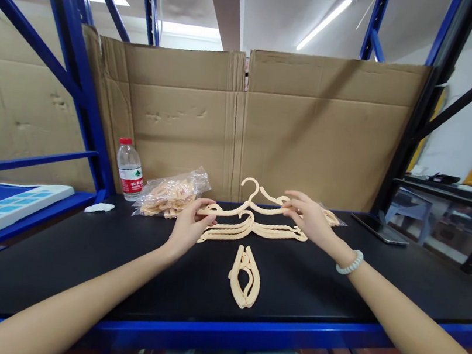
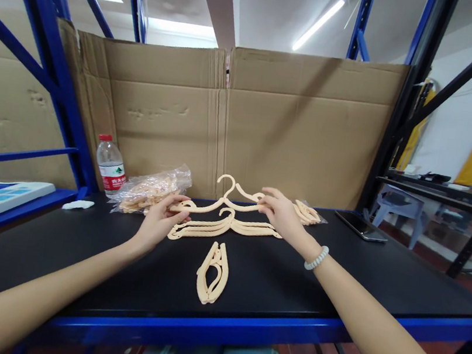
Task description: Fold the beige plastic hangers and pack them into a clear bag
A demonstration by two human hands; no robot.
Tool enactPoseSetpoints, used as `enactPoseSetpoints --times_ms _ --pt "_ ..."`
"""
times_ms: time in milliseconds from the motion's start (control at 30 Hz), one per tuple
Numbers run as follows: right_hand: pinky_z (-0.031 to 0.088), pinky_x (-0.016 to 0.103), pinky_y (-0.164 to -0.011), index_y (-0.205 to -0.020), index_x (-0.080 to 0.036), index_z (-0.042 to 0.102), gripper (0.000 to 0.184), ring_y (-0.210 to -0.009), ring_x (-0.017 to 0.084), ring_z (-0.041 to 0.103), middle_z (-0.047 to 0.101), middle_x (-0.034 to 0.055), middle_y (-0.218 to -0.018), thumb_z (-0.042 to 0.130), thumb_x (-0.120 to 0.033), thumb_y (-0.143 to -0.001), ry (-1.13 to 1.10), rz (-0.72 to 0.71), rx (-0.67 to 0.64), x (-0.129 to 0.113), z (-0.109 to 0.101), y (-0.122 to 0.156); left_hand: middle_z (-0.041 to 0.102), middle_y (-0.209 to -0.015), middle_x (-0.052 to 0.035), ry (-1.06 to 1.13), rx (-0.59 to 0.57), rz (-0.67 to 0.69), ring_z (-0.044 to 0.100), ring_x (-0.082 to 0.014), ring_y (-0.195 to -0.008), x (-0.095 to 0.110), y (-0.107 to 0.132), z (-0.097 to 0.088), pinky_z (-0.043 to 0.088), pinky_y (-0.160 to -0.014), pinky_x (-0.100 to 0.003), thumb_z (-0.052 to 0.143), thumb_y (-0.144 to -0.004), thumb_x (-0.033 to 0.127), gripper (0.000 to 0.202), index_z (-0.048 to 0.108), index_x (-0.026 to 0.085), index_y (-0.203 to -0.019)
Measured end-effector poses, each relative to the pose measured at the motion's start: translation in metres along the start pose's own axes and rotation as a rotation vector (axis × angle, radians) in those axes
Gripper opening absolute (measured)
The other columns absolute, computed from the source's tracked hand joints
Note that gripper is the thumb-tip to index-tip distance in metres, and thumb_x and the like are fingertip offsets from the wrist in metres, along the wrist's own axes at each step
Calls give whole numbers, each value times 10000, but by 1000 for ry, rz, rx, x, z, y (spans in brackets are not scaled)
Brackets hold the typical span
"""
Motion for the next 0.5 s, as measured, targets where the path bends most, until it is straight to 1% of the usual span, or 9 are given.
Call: enactPoseSetpoints --times_ms 67,100,133,167,233,333,400,500 --pt "518 350 -775 -847 -181 635 83 -888 213 631 655 96 -1010 573 -229 -822 -147 43 45 4 -2 0 624 -812 -6 49 6 -6 639 -132 -624 -1 0 0 535 -667 -286 711 -631 311 418 555 157 -988" --pt "526 341 -740 -881 -189 620 98 -857 209 637 668 76 -935 597 -243 -803 -211 83 58 7 -2 0 625 -806 -2 68 11 -5 636 -126 -616 -1 0 0 531 -657 -275 717 -628 307 417 556 158 -982" --pt "531 333 -712 -925 -195 602 152 -830 204 643 671 63 -896 616 -254 -786 -269 125 66 9 -2 0 627 -792 2 82 17 -2 635 -121 -613 0 0 0 527 -649 -263 720 -632 307 410 559 159 -978" --pt "532 326 -701 -968 -201 583 208 -828 201 645 673 56 -888 629 -259 -773 -321 160 66 11 -1 0 629 -772 5 94 23 -1 634 -117 -612 0 0 -1 523 -644 -251 721 -640 311 401 563 158 -976" --pt "528 327 -728 -1018 -208 570 269 -878 203 643 674 56 -912 638 -266 -764 -416 200 45 12 0 0 636 -730 8 129 41 -13 633 -111 -614 1 0 -2 516 -639 -231 726 -650 317 394 573 152 -973" --pt "506 339 -802 -986 -194 618 253 -916 199 628 672 66 -951 653 -280 -751 -566 239 -11 13 3 -1 648 -717 8 228 89 -75 630 -97 -608 0 0 -5 510 -620 -203 760 -618 294 428 581 147 -977" --pt "495 329 -796 -974 -182 640 270 -864 179 623 668 61 -930 677 -293 -729 -702 293 -34 14 6 -1 650 -724 10 313 107 -124 625 -83 -607 -1 2 -4 504 -609 -180 781 -587 264 421 588 142 -940" --pt "485 284 -704 -983 -180 636 321 -736 128 587 646 34 -868 717 -292 -693 -948 395 -19 11 12 2 645 -705 0 391 52 -179 620 -72 -617 1 7 5 500 -624 -165 779 -590 260 308 591 120 -790"
Point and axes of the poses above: each hand's wrist, its own y-axis away from the middle knuckle, its own z-axis out of the palm, x = y × z, the point moved 7 cm from there along -y, towards the middle knuckle
